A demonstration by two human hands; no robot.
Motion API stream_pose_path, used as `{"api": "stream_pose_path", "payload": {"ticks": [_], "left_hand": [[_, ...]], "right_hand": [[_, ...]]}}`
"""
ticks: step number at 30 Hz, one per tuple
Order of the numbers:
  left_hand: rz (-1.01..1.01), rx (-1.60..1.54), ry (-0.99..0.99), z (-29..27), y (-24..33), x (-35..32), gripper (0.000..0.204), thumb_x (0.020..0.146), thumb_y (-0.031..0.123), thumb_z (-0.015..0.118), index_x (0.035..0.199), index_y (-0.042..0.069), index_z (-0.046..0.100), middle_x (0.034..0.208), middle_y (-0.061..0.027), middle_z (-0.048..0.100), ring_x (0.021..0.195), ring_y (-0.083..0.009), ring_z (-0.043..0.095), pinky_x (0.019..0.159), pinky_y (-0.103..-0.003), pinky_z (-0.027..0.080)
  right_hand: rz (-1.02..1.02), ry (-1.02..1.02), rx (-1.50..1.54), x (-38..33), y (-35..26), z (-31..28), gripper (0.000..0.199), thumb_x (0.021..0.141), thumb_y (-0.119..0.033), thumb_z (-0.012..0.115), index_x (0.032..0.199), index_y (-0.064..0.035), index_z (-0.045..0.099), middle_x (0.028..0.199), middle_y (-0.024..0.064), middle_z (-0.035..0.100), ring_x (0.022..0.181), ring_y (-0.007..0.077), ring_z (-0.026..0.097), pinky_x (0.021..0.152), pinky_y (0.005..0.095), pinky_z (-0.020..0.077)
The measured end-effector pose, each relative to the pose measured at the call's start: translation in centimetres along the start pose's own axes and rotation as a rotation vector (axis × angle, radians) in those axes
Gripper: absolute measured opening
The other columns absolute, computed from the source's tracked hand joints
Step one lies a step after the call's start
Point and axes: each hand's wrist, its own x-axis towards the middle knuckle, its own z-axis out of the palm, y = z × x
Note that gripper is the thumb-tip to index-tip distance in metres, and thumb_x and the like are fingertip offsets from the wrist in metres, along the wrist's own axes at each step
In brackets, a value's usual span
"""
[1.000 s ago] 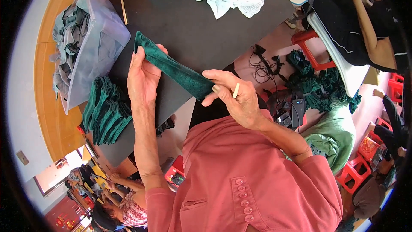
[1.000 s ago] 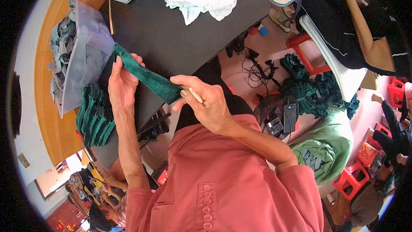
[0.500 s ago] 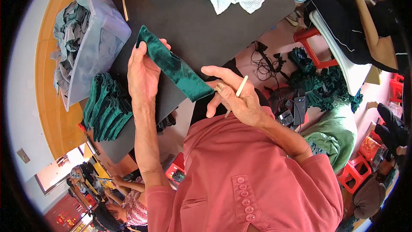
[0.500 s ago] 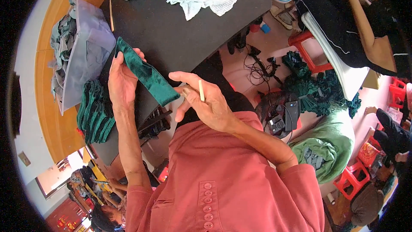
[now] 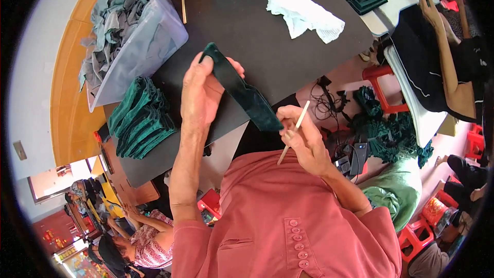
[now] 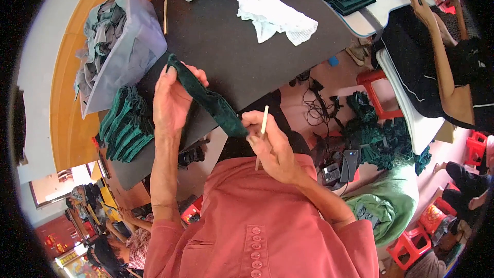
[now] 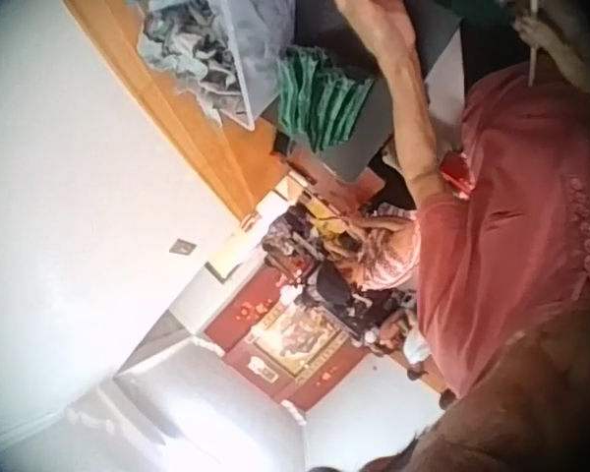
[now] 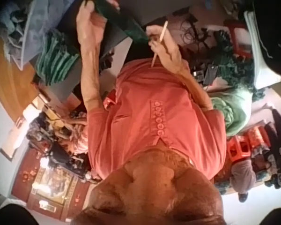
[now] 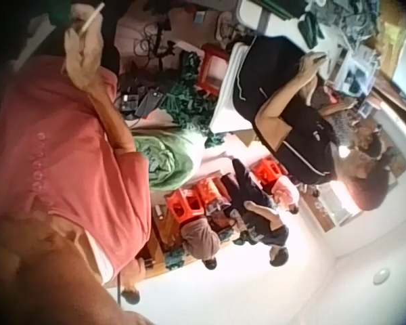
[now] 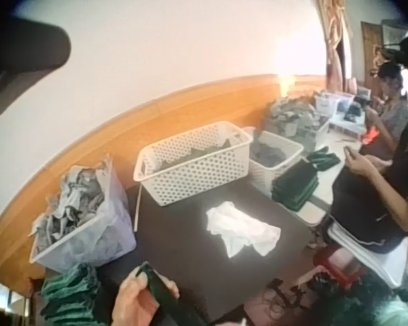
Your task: Turning small green fabric pieces inside out using a wooden stick in a textile workshop.
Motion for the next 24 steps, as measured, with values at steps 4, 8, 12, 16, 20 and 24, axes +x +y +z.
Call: {"api": "stream_pose_path", "payload": {"ticks": [4, 8, 12, 16, 20, 24], "left_hand": [[-0.017, 0.016, -0.069, 0.6, -0.3, -0.3, 0.028, 0.092, 0.027, 0.049, 0.102, 0.0, 0.047, 0.085, -0.0175, 0.062, 0.083, -0.026, 0.062, 0.079, -0.039, 0.05], [-0.014, 0.006, -0.052, 1.4, -0.2, -0.8, 0.025, 0.093, 0.022, 0.045, 0.103, -0.001, 0.048, 0.082, -0.0174, 0.062, 0.083, -0.0264, 0.061, 0.077, -0.039, 0.05], [-0.005, -0.023, -0.116, 1.5, -0.4, -0.9, 0.024, 0.094, 0.02, 0.042, 0.102, -0.002, 0.05, 0.083, -0.018, 0.062, 0.083, -0.0259, 0.061, 0.078, -0.038, 0.05], [-0.078, -0.013, -0.036, 2.4, -0.2, -1.2, 0.023, 0.094, 0.018, 0.042, 0.103, -0.002, 0.05, 0.085, -0.019, 0.062, 0.081, -0.0243, 0.061, 0.077, -0.036, 0.05], [-0.088, -0.025, -0.032, 2.6, 0.0, -1.1, 0.022, 0.094, 0.017, 0.043, 0.103, -0.002, 0.05, 0.087, -0.0195, 0.062, 0.081, -0.0238, 0.061, 0.077, -0.035, 0.05], [-0.075, -0.051, -0.099, 2.2, -0.3, -0.8, 0.022, 0.094, 0.018, 0.044, 0.102, -0.001, 0.051, 0.087, -0.0191, 0.062, 0.082, -0.0245, 0.06, 0.078, -0.036, 0.05]], "right_hand": [[0.03, -0.07, 0.109, 1.0, -4.0, 0.5, 0.029, 0.093, -0.001, 0.04, 0.122, 0.0014, 0.044, 0.087, 0.0065, 0.053, 0.064, 0.0084, 0.046, 0.054, 0.0221, 0.0391], [-0.162, -0.035, -0.367, 3.7, -5.3, 0.0, 0.021, 0.093, -0.004, 0.045, 0.109, 0.0061, 0.055, 0.072, 0.0077, 0.052, 0.06, 0.0138, 0.05, 0.056, 0.0268, 0.0419], [-0.267, -0.037, -0.475, 5.4, -5.4, -0.1, 0.019, 0.09, -0.003, 0.05, 0.106, 0.0041, 0.057, 0.073, 0.0125, 0.053, 0.061, 0.0222, 0.053, 0.057, 0.0309, 0.0431], [-0.299, -0.025, -0.553, 5.8, -5.2, 0.1, 0.017, 0.089, -0.003, 0.052, 0.103, 0.0037, 0.057, 0.073, 0.0134, 0.053, 0.061, 0.0235, 0.054, 0.056, 0.0325, 0.0434], [-0.301, -0.024, -0.619, 5.9, -5.2, 0.1, 0.016, 0.087, -0.003, 0.055, 0.101, 0.0032, 0.058, 0.075, 0.0143, 0.053, 0.061, 0.0257, 0.055, 0.055, 0.0337, 0.0431], [-0.329, -0.03, -0.634, 6.0, -5.1, 0.1, 0.015, 0.086, -0.003, 0.056, 0.1, 0.0032, 0.057, 0.075, 0.0143, 0.052, 0.06, 0.027, 0.054, 0.054, 0.0348, 0.0429]]}}
